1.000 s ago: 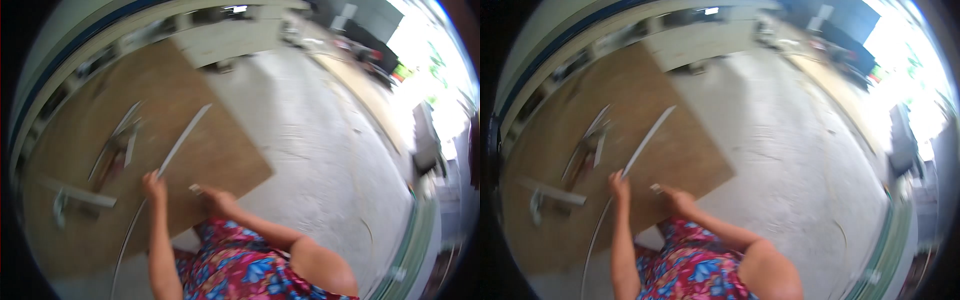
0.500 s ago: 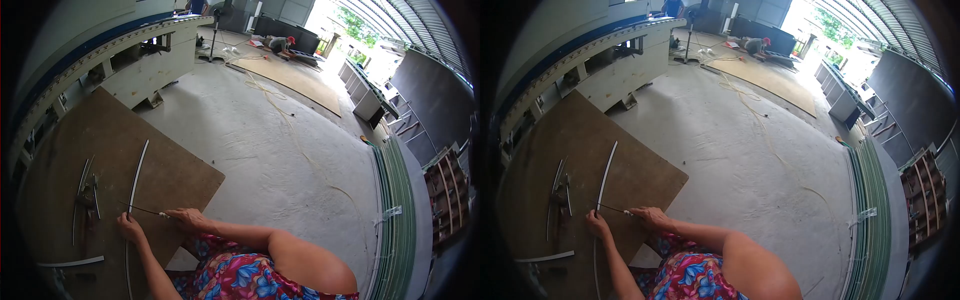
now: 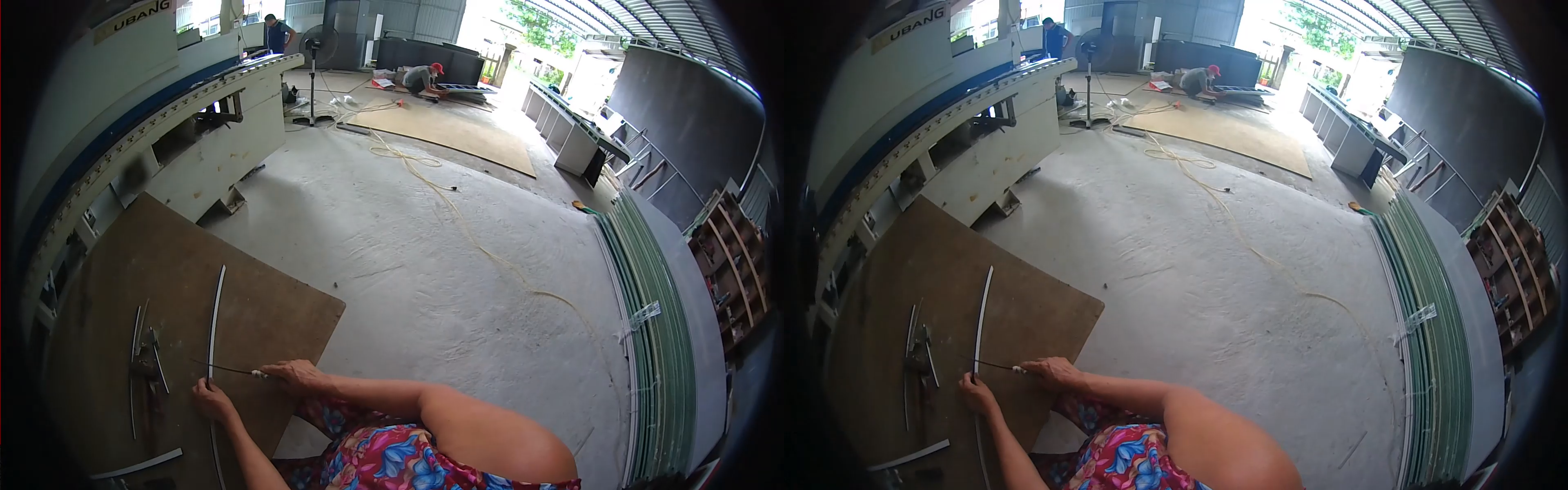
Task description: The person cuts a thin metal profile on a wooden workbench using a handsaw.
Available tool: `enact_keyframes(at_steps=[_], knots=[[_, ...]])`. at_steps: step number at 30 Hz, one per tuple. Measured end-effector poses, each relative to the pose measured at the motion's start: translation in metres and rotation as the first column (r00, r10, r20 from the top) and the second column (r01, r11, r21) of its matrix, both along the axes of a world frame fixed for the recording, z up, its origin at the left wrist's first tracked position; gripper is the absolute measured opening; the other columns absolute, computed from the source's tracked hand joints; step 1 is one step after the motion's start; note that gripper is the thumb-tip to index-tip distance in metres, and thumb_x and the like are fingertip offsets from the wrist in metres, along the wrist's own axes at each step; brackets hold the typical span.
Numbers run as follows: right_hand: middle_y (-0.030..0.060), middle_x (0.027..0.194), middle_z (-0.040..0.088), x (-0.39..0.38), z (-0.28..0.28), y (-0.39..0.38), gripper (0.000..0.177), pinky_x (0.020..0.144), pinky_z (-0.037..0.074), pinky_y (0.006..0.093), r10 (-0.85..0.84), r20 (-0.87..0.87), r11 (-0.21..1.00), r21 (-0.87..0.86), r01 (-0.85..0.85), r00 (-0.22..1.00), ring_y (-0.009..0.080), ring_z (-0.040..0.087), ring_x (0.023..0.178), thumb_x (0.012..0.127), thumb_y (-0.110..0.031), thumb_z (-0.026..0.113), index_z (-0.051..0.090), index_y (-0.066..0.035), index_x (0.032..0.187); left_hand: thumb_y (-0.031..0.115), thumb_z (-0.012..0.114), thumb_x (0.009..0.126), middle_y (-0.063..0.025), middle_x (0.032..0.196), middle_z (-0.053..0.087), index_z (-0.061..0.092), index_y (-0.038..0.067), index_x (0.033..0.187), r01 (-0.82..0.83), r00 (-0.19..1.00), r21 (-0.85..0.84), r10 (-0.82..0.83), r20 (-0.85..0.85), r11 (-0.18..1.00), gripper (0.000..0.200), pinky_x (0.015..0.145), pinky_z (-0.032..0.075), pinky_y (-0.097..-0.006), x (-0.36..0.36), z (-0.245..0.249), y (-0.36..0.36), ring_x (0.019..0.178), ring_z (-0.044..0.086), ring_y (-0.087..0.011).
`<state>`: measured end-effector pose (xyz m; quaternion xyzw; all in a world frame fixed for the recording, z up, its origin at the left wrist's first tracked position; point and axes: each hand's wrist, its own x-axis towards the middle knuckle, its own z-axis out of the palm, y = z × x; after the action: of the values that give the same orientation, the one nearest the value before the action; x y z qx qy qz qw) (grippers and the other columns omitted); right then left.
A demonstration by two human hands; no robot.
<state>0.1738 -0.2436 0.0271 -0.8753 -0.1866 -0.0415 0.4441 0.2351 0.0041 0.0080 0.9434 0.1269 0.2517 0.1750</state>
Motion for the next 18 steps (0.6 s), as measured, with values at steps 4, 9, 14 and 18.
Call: enact_keyframes(at_steps=[4, 9, 14, 18], knots=[[0.0188, 0.110, 0.065, 0.001, 0.000, -0.002, 0.048, 0.083, 0.050, 0.0467, 0.037, -0.037, 0.999, -0.007, -0.038, 0.999, 0.0373, 0.063, 0.102, 0.082, -0.014, 0.053, 0.055, -0.012, 0.129, 0.013, 0.065, 0.087, -0.0157, 0.094, 0.062, 0.065, 0.002, 0.099, 0.021, 0.999, 0.015, -0.021, 0.032, 1.000, 0.016, 0.073, 0.049, -0.0426, 0.004, -0.013, 0.008, 0.088, 0.063, -0.0347], [0.0182, 0.111, 0.064, 0.001, 0.005, -0.007, 0.053, 0.083, 0.050, 0.0463, 0.074, -0.092, 0.997, -0.003, -0.074, 0.993, 0.0379, 0.062, 0.102, 0.082, -0.012, 0.054, 0.051, -0.012, 0.134, 0.011, 0.066, 0.087, -0.0167, 0.094, 0.061, 0.065, 0.000, 0.098, 0.046, 0.999, -0.028, -0.046, -0.001, 0.999, 0.016, 0.073, 0.048, -0.0432, -0.004, -0.005, 0.008, 0.086, 0.062, -0.0352], [0.0211, 0.104, 0.062, 0.000, 0.006, -0.007, 0.052, 0.077, 0.050, 0.0479, 0.072, -0.074, 0.997, 0.018, -0.071, 0.995, 0.0409, 0.062, 0.093, 0.084, -0.011, 0.052, 0.051, -0.015, 0.135, 0.010, 0.066, 0.087, -0.0168, 0.093, 0.061, 0.066, 0.000, 0.097, 0.081, 0.996, -0.045, -0.080, 0.027, 0.996, 0.014, 0.073, 0.048, -0.0431, -0.010, -0.011, 0.016, 0.086, 0.061, -0.0350], [0.0217, 0.102, 0.062, -0.002, 0.007, -0.009, 0.051, 0.074, 0.051, 0.0483, 0.071, -0.099, 0.997, 0.017, -0.069, 0.993, 0.0416, 0.063, 0.089, 0.085, -0.012, 0.053, 0.050, -0.016, 0.136, 0.011, 0.065, 0.088, -0.0154, 0.093, 0.061, 0.066, 0.001, 0.097, 0.052, 0.999, -0.071, -0.053, -0.013, 0.996, 0.014, 0.073, 0.048, -0.0414, -0.012, -0.005, 0.011, 0.086, 0.061, -0.0330]])
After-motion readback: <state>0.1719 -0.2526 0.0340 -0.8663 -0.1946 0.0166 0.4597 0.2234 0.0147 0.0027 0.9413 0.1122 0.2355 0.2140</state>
